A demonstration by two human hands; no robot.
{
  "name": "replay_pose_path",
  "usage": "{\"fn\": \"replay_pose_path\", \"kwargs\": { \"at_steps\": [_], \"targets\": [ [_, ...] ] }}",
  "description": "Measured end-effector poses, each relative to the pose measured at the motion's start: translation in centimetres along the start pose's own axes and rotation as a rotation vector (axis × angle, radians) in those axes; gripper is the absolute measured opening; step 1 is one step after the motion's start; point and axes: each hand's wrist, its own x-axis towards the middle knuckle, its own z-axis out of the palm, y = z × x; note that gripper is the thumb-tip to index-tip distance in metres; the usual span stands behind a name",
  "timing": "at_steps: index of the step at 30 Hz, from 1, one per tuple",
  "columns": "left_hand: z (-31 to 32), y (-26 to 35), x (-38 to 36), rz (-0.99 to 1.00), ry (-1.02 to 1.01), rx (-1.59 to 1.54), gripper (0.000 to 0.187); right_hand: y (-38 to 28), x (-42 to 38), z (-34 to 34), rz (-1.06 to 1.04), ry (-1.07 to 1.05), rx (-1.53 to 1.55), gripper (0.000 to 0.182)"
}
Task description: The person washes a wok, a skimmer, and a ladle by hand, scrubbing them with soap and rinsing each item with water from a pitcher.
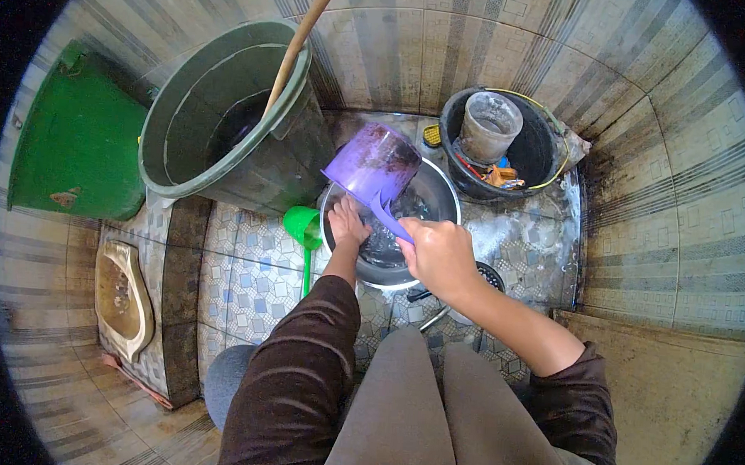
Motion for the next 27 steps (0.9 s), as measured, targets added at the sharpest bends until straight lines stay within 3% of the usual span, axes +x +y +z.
{"fn": "replay_pose_path", "kwargs": {
  "at_steps": [6,15,27],
  "targets": [
    [-0.8,0.0,-0.7,0.025,0.072,-0.044,0.064,-0.1,0.0,0.4,-0.045,0.049,0.041,0.015],
    [-0.1,-0.2,0.4,0.058,-0.01,0.034,0.068,0.1,0.2,0.3,-0.09,0.112,0.047,0.01],
    [-0.1,-0.1,0.3,0.013,0.068,-0.074,0.069,0.3,0.2,0.3,-0.064,0.075,0.023,0.01]
  ]
}}
